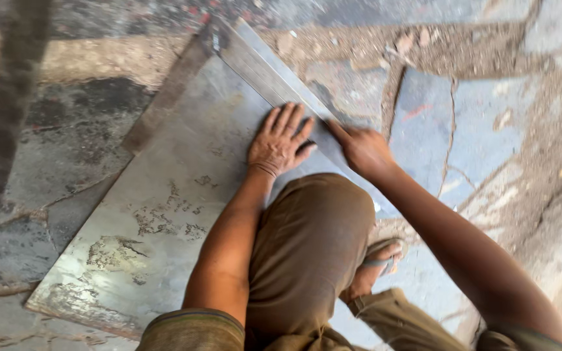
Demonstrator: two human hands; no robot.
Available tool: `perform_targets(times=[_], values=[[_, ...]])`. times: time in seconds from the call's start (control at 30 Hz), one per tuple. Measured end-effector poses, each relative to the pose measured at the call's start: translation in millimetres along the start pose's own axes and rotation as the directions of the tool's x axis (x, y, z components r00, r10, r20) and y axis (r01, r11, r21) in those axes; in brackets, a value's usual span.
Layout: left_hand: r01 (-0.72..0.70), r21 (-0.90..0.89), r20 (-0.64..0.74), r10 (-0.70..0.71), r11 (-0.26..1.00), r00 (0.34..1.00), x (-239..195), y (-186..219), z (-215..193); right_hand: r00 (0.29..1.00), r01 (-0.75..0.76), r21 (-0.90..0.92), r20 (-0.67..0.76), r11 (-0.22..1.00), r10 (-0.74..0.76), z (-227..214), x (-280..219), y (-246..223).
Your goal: The person kneels on a stone floor and uses a metal ruler and a scoring tool to draw multiple parallel lines on a rectangular metal sheet. They repeatedly reposition the ruler and score the metal surface to create a grid pattern.
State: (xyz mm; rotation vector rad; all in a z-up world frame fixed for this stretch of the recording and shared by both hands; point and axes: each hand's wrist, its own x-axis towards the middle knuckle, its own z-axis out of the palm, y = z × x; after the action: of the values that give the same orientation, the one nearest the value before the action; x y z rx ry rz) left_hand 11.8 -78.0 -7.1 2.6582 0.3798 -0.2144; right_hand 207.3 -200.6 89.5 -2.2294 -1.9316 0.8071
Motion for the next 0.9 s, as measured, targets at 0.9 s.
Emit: perform_targets(times=[0.9], values=[[-0.078,0.247,-0.172,0.123,0.966,0.977,-6,-31,-13,0.589,-0.796,0.189,0.023,0.576,0.808,116,-284,0]])
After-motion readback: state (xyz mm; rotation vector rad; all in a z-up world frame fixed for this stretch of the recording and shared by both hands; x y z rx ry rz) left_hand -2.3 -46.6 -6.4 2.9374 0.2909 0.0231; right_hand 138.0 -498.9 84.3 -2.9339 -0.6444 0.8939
